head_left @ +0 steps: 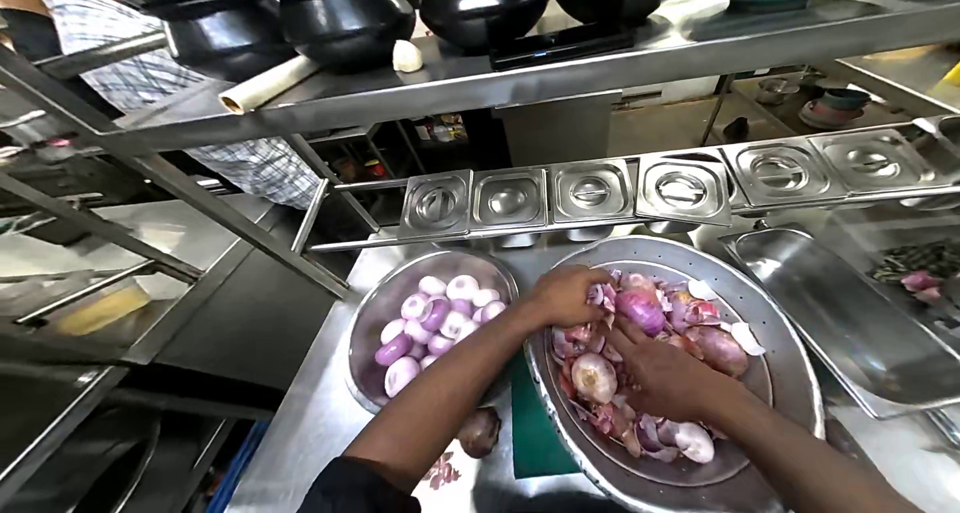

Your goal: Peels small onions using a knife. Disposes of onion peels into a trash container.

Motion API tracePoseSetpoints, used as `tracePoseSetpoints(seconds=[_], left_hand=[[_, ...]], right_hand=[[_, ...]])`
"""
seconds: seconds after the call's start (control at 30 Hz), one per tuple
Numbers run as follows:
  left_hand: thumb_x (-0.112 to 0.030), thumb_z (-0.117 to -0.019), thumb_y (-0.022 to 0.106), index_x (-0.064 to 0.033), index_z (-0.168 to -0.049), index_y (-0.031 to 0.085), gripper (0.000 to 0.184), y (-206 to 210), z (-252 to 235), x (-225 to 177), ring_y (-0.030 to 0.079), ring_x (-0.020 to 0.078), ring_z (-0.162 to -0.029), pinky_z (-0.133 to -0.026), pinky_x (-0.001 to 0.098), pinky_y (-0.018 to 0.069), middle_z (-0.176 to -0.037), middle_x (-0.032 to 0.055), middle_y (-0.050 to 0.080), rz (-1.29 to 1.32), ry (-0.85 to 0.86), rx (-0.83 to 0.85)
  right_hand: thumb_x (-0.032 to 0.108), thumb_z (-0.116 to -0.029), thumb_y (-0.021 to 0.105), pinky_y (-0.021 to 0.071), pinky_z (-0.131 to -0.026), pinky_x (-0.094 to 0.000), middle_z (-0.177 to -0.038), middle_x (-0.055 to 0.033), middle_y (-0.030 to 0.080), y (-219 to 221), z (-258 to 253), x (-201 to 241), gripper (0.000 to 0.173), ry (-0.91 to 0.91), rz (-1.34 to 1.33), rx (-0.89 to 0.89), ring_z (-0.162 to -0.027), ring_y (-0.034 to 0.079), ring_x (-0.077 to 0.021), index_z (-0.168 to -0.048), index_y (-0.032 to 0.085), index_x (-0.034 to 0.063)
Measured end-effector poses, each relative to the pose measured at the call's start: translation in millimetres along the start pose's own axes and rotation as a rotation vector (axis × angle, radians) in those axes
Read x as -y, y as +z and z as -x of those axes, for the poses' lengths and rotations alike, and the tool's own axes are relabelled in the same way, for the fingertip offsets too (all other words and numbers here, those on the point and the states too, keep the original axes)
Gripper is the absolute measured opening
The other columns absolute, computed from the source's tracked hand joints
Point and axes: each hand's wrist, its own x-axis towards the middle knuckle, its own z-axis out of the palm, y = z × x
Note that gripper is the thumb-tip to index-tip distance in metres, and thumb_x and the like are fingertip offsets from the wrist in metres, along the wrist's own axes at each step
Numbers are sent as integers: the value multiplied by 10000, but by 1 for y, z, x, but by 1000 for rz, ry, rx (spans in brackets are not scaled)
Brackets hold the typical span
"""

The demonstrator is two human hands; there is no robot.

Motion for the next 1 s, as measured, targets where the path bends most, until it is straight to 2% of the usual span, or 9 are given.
tracePoseSetpoints(seconds=[0.1,0.2,0.33,0.4,0.43,0.53,0.7,0.87,1.0], left_hand=[[-294,-834,783,-256,-1352,641,539,11,4,-2,528,418,-1247,-980,614,472,-1388,207,542,-139,-55,170],[-302,-797,820,-253,-1444,545,705,11,12,-7,376,469,-1423,-1056,658,416,-1615,220,312,-182,-48,323],[-444,-673,903,-247,-1531,430,999,12,42,-17,387,453,-1414,-1039,647,433,-1628,166,311,-382,-22,386],[-631,-670,854,-251,-1560,389,1074,22,57,-19,326,436,-1456,-1096,646,368,-1666,137,241,-435,-23,381],[-628,-697,842,-243,-1543,412,1025,27,62,-20,326,438,-1452,-1096,642,363,-1665,138,238,-425,-38,362],[-390,-782,841,-227,-1454,516,764,37,63,-23,459,453,-1312,-998,616,462,-1635,153,268,-366,-103,304],[-146,-749,845,-224,-1410,570,720,38,52,-31,654,396,-1001,-765,552,584,-1562,178,343,-386,-113,295],[-93,-795,788,-214,-1332,638,570,41,50,-30,682,364,-990,-760,560,582,-1534,110,455,-392,-37,239],[-157,-780,792,-226,-1293,659,535,22,51,-24,683,325,-1006,-806,575,567,-1306,96,628,-292,-35,95]], right_hand=[[308,-678,950,474,-1008,-653,-1703,-242,82,14,-11,-6,1251,23,145,104,-1417,412,-504,-1653,173,205],[412,-620,976,519,-932,-626,-1697,-195,150,12,-13,-5,1092,6,215,123,-1302,517,-482,-1545,433,204],[302,-668,953,575,-792,-586,-1626,-144,308,13,-14,-7,919,-29,236,70,-1043,657,-398,-1481,528,241],[230,-685,926,583,-731,-570,-1546,-179,388,17,-14,-6,900,-51,252,46,-944,673,-387,-1485,518,281],[198,-714,900,583,-720,-564,-1495,-195,429,18,-13,-5,856,-62,258,48,-924,674,-386,-1478,524,276],[118,-834,778,580,-732,-543,-1416,-204,504,17,-14,-3,594,-76,293,67,-930,675,-380,-1400,605,162],[160,-844,767,569,-793,-550,-1331,-198,561,13,-21,7,347,24,359,130,-993,657,-384,-1141,687,1],[212,-855,779,554,-793,-571,-1199,-183,637,8,-20,2,270,-16,318,88,-979,664,-385,-1039,712,27],[197,-776,853,533,-904,-543,-1212,-124,657,-3,-14,-27,408,-221,112,-72,-1092,645,-323,-1145,713,96]])
